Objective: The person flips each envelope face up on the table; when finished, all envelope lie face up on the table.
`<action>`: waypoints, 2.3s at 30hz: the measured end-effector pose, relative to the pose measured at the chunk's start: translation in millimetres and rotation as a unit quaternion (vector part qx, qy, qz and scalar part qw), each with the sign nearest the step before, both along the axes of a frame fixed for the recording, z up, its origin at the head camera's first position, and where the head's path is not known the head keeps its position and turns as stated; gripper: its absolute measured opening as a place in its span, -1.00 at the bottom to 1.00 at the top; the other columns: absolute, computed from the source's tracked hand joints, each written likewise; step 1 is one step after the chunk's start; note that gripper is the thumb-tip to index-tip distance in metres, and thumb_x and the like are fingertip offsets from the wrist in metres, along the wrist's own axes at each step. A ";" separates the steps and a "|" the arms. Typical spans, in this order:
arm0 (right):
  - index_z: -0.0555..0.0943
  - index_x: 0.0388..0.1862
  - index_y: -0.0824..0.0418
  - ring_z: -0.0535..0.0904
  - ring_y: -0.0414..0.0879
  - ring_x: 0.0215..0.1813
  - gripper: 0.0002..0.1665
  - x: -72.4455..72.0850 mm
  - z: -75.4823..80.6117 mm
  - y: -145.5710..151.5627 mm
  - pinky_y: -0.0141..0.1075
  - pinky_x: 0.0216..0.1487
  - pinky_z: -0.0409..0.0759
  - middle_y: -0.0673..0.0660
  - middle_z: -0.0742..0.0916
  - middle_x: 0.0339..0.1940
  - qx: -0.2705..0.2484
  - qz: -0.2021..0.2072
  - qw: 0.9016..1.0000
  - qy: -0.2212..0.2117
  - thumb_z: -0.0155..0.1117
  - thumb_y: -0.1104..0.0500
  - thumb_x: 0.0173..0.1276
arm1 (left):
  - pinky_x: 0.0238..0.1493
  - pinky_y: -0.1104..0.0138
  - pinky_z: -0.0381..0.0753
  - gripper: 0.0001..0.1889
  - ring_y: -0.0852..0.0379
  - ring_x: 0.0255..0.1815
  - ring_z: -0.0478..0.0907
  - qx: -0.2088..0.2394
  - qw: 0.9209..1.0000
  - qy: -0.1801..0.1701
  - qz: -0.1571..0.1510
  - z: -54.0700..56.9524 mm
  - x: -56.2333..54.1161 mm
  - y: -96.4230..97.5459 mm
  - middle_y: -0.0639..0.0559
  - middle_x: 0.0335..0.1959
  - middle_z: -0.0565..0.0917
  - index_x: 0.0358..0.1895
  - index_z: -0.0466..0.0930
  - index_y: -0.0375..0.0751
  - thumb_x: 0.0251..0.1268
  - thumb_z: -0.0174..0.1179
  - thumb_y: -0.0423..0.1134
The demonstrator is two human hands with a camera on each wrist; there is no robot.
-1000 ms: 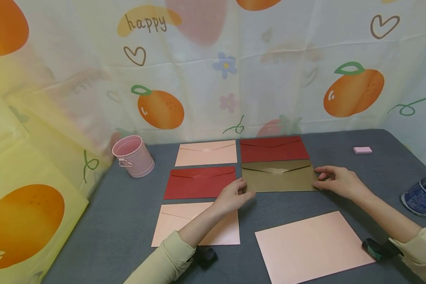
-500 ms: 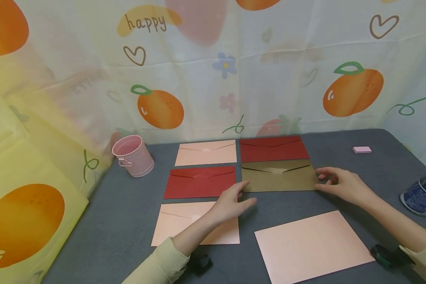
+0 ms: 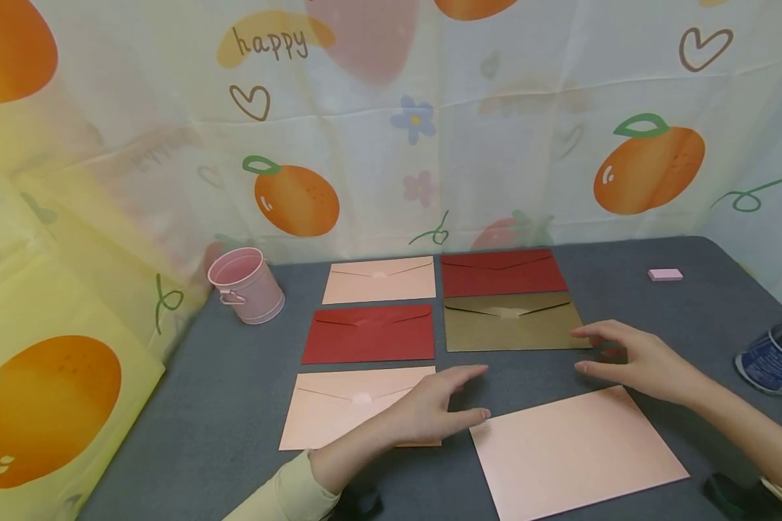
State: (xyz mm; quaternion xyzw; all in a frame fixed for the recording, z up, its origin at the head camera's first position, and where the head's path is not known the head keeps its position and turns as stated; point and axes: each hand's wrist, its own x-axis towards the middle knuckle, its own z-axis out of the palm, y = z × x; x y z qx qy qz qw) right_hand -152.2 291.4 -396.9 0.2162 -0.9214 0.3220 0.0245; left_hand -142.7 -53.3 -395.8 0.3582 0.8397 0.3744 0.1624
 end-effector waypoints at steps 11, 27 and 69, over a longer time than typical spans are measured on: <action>0.39 0.42 -0.11 0.21 -0.40 0.40 -0.17 35.2 -3.9 2.2 -0.24 0.09 0.49 -0.03 0.41 0.42 0.068 0.186 0.980 -0.031 0.45 -0.16 0.17 | 0.44 0.42 -0.06 -0.03 0.15 0.56 -0.24 -0.178 0.952 0.108 -0.226 2.8 30.1 12.3 -0.06 0.59 -0.15 0.57 -0.14 -0.22 0.32 0.12 0.24; 0.17 0.56 0.06 -0.07 -0.31 0.55 0.12 52.9 -12.1 2.5 -0.70 0.31 -0.26 0.15 0.21 0.56 0.042 0.258 0.965 -0.021 0.43 -0.28 0.11 | 0.41 0.51 -0.13 0.09 0.15 0.57 -0.21 -0.272 0.905 0.224 -0.236 -0.1 39.0 17.5 -0.08 0.58 -0.08 0.56 -0.07 -0.22 0.15 0.09 0.45; 0.67 -0.27 -0.12 0.64 -0.33 -0.36 -0.63 31.9 23.4 9.4 -0.53 -0.42 0.51 -0.18 0.74 -0.39 -0.054 0.091 0.993 0.048 0.48 0.36 0.11 | -0.33 0.69 0.47 -0.77 0.44 -0.34 0.61 0.193 0.923 0.328 -0.052 16.5 -1.1 -12.7 0.08 -0.25 0.76 -0.08 0.74 -0.22 0.18 0.35 -0.41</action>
